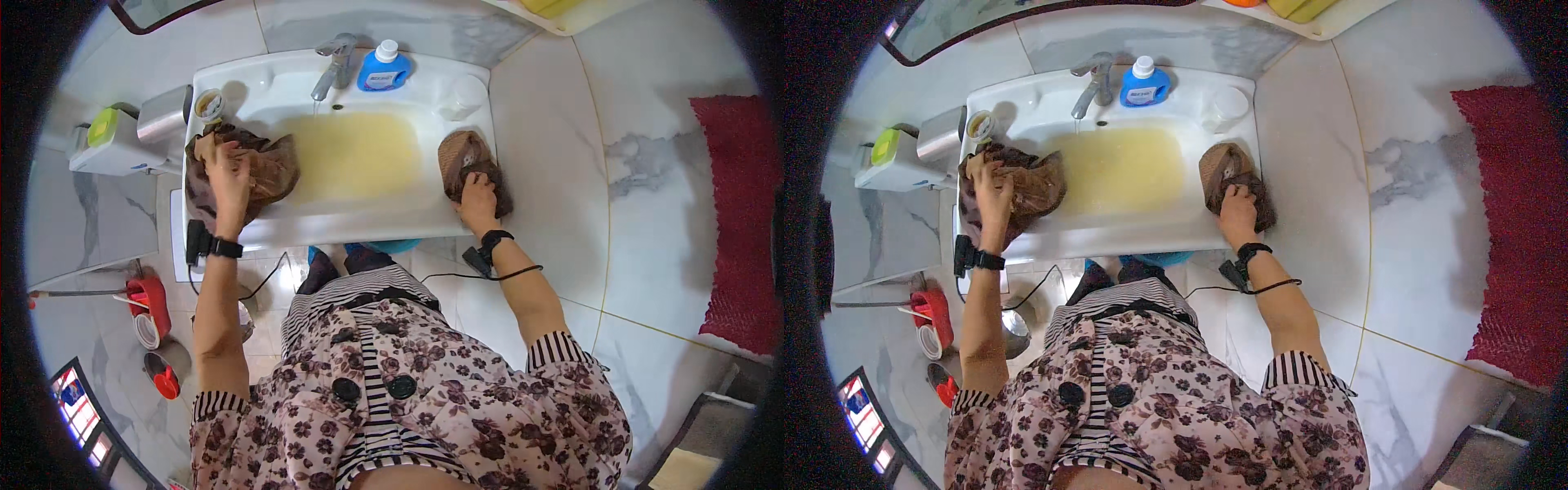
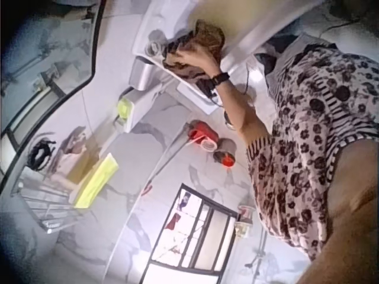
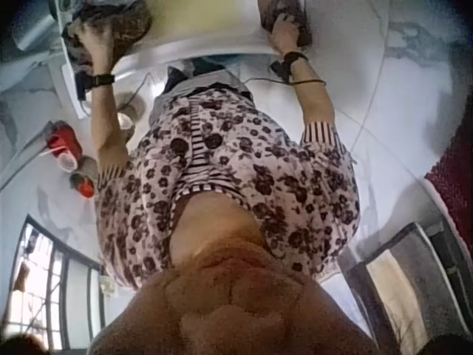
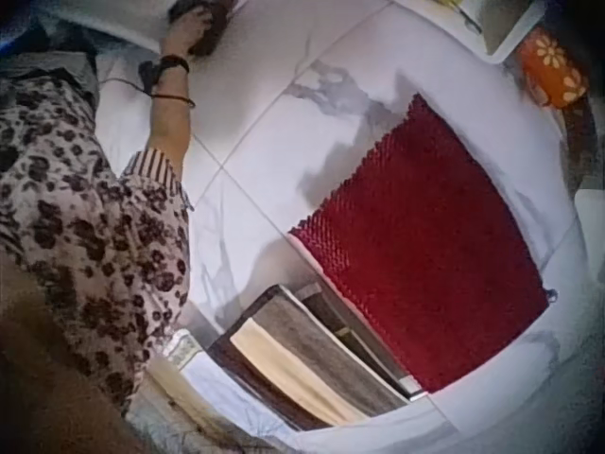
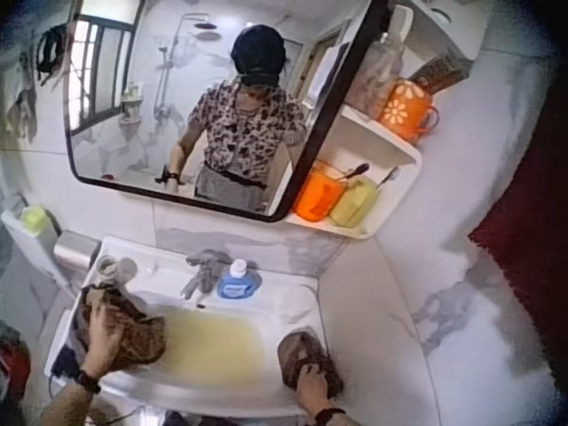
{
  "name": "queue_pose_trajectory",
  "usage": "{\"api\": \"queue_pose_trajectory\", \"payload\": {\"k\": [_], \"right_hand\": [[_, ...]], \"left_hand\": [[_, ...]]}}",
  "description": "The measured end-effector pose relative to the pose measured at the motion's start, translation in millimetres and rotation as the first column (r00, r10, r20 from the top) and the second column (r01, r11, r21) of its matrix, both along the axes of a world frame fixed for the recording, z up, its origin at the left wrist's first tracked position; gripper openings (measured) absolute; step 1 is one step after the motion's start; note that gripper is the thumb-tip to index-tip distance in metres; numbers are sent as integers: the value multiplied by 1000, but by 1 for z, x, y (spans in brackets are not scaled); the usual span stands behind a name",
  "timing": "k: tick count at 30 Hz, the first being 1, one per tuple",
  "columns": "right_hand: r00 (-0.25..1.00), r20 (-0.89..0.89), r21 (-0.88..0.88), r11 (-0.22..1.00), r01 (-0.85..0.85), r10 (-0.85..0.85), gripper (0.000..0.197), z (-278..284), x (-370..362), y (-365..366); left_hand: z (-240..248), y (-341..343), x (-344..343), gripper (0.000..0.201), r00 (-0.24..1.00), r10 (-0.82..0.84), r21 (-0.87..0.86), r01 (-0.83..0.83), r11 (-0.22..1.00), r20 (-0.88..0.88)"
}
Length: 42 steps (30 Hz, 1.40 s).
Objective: The person washes clothes in a bathroom sink by scrubbing and rinsing the fabric under running water, then wrings out the garments by hand.
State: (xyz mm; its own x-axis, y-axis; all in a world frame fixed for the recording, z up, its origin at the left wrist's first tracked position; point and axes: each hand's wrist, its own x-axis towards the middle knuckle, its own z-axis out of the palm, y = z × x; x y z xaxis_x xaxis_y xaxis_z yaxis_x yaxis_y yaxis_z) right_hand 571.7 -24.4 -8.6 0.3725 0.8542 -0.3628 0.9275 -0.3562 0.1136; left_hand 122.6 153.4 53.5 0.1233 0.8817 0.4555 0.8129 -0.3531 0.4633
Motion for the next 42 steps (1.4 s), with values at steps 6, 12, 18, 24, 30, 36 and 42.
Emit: {"api": "queue_pose_trajectory", "payload": {"k": [6,12,18,24,30,36,42], "right_hand": [[983,-158,67,992,107,-96,90,27,-5,1],[945,-296,20,988,152,-139,81,50,23,9],[938,-144,533,824,-194,314,49,80,14,23],[91,-991,-76,978,196,-95,55,76,-110,91],[98,-927,-366,930,-21,-362,92,72,-204,159],[415,-895,-251,955,-160,-166,91,-8,-226,159],[750,-620,49,966,-256,230,78,-7,-234,144]], "left_hand": [[2,-14,-32,103,847,326,-85,-394,915,-420],[-38,4,-78,95,946,289,-302,-321,897,-146],[-19,8,-73,38,892,444,-377,-443,813,-90],[51,-53,23,28,988,151,-162,-147,976,12],[-18,-91,75,51,931,-359,-293,363,884,70],[-12,-97,62,34,891,-376,-501,455,737,255],[-36,-100,14,54,973,16,-282,-83,956,-232]]}}
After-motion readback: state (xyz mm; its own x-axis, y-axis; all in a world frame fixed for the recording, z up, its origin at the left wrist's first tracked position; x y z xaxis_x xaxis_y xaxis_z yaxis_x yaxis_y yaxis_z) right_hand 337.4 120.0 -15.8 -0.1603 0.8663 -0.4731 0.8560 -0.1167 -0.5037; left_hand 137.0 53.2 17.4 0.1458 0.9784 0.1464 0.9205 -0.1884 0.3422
